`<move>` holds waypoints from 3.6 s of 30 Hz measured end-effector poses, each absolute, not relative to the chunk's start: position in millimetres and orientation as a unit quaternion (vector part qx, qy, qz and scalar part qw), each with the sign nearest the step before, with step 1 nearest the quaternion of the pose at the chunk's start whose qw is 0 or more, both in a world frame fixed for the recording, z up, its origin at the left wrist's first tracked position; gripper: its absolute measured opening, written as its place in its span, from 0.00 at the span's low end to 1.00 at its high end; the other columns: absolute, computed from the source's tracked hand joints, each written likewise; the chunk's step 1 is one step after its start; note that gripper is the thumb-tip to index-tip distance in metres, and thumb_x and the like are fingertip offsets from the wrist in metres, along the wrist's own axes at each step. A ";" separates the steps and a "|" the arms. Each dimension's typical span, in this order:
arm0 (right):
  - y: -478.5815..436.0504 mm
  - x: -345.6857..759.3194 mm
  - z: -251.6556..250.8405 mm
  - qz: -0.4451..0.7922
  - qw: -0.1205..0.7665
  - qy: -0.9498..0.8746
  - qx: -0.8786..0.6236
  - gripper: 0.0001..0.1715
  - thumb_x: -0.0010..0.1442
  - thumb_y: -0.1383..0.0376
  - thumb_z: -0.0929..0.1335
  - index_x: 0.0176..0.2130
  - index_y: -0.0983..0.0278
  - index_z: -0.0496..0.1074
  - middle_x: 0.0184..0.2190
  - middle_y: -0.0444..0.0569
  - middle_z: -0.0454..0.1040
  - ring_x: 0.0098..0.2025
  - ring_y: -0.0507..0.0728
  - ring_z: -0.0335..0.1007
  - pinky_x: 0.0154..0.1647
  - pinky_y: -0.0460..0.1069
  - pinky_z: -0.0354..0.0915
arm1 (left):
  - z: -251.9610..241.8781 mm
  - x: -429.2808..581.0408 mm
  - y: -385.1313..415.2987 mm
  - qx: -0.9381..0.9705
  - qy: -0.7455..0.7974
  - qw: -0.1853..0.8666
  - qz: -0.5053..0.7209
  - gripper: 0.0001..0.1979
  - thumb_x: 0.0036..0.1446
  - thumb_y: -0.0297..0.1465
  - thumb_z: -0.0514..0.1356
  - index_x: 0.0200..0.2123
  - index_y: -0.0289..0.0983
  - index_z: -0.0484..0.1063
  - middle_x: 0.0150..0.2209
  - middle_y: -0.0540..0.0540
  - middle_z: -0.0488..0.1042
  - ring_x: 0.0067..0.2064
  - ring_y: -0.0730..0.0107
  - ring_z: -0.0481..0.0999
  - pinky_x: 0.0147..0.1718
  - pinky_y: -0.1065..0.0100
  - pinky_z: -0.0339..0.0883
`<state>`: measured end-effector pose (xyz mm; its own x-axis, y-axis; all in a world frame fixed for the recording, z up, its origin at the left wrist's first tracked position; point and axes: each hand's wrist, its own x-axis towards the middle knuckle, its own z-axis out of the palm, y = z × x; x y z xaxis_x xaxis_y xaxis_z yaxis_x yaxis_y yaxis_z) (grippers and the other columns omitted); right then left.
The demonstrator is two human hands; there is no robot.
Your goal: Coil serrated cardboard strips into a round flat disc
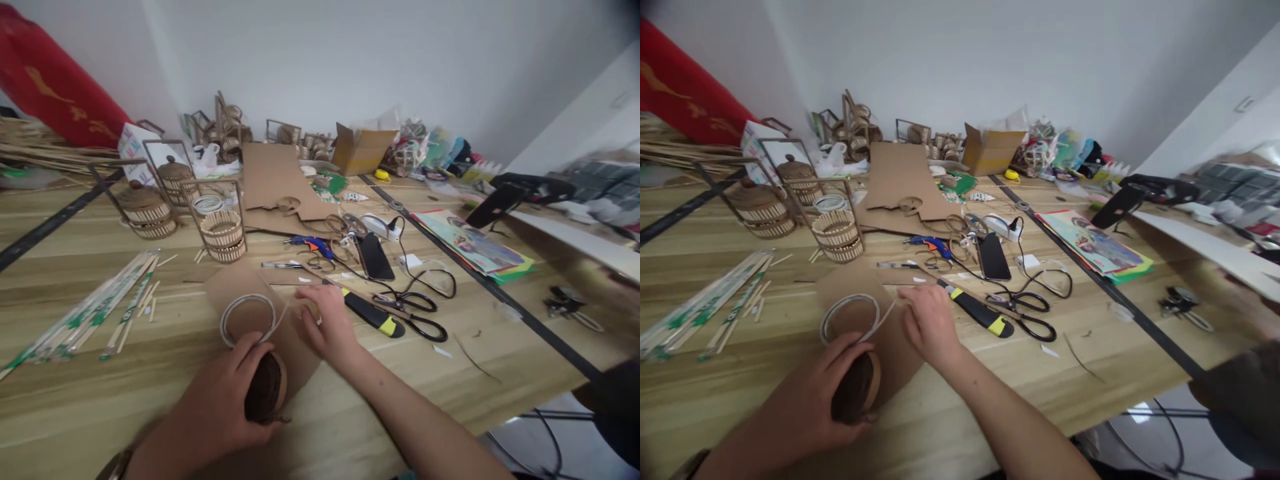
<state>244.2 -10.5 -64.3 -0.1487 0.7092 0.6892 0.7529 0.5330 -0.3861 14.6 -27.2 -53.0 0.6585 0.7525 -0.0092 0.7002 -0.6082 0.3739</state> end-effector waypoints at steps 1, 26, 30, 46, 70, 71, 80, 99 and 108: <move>-10.1 245.4 -64.1 -0.030 0.446 -0.751 -0.486 0.20 0.63 0.74 0.63 0.53 0.60 0.66 0.42 0.51 0.78 0.46 0.62 0.70 0.47 0.58 0.63 | -53.3 14.3 -27.3 0.893 0.406 0.179 0.077 0.37 0.42 0.38 0.68 0.58 0.37 0.67 0.61 0.32 0.69 0.56 0.41 0.76 0.52 0.49 0.73; -13.2 232.0 -64.7 0.066 0.445 -0.770 -0.453 0.20 0.60 0.75 0.63 0.50 0.60 0.65 0.34 0.49 0.76 0.37 0.59 0.73 0.37 0.52 0.68 | -50.4 18.6 -29.9 0.889 0.413 0.195 0.039 0.41 0.39 0.38 0.70 0.59 0.35 0.68 0.64 0.29 0.66 0.58 0.35 0.73 0.55 0.44 0.70; -12.5 227.1 -61.6 0.253 0.521 -0.661 -0.477 0.19 0.55 0.72 0.66 0.45 0.58 0.60 0.29 0.40 0.76 0.32 0.55 0.74 0.40 0.50 0.67 | -52.2 15.4 -32.6 0.885 0.412 0.199 0.086 0.41 0.37 0.36 0.71 0.59 0.38 0.69 0.63 0.32 0.67 0.58 0.36 0.73 0.53 0.46 0.72; -10.1 238.8 -47.5 0.561 0.627 -0.378 -0.386 0.30 0.47 0.57 0.79 0.47 0.56 0.70 0.33 0.44 0.76 0.33 0.56 0.72 0.37 0.51 0.68 | -54.3 11.3 -15.0 0.786 0.493 0.201 0.314 0.33 0.51 0.34 0.66 0.59 0.42 0.59 0.67 0.32 0.51 0.65 0.40 0.62 0.52 0.43 0.72; -45.6 206.2 -45.2 0.704 0.577 -0.341 -0.233 0.34 0.47 0.66 0.82 0.51 0.51 0.74 0.35 0.40 0.77 0.39 0.50 0.71 0.41 0.44 0.66 | -60.2 15.8 -24.9 0.783 0.397 0.361 0.316 0.39 0.58 0.51 0.62 0.66 0.43 0.52 0.65 0.33 0.58 0.65 0.42 0.63 0.58 0.42 0.65; -45.8 206.4 -45.2 0.704 0.576 -0.342 -0.234 0.33 0.47 0.66 0.81 0.51 0.51 0.74 0.35 0.40 0.77 0.39 0.50 0.71 0.40 0.44 0.66 | -58.5 15.9 -25.1 0.783 0.395 0.364 0.314 0.39 0.59 0.51 0.61 0.66 0.43 0.51 0.65 0.33 0.59 0.65 0.42 0.63 0.59 0.42 0.63; -45.4 206.2 -44.5 0.708 0.566 -0.357 -0.226 0.29 0.50 0.66 0.80 0.50 0.53 0.74 0.34 0.40 0.77 0.41 0.51 0.72 0.45 0.47 0.67 | -58.1 16.5 -22.9 0.789 0.382 0.366 0.312 0.40 0.59 0.50 0.62 0.67 0.40 0.51 0.65 0.32 0.61 0.65 0.40 0.62 0.61 0.41 0.60; -46.6 205.3 -45.2 0.682 0.558 -0.385 -0.276 0.22 0.53 0.63 0.78 0.47 0.54 0.73 0.33 0.41 0.77 0.39 0.53 0.73 0.45 0.50 0.68 | -53.7 18.8 -22.0 0.785 0.354 0.386 0.332 0.41 0.58 0.52 0.62 0.67 0.39 0.54 0.63 0.33 0.63 0.64 0.43 0.63 0.62 0.44 0.58; -49.4 204.7 -41.4 0.692 0.557 -0.352 -0.295 0.21 0.51 0.62 0.79 0.44 0.55 0.74 0.31 0.41 0.77 0.39 0.54 0.72 0.45 0.50 0.67 | -48.6 18.5 -22.5 0.778 0.366 0.394 0.325 0.42 0.57 0.55 0.60 0.67 0.40 0.54 0.64 0.33 0.62 0.65 0.43 0.61 0.63 0.44 0.56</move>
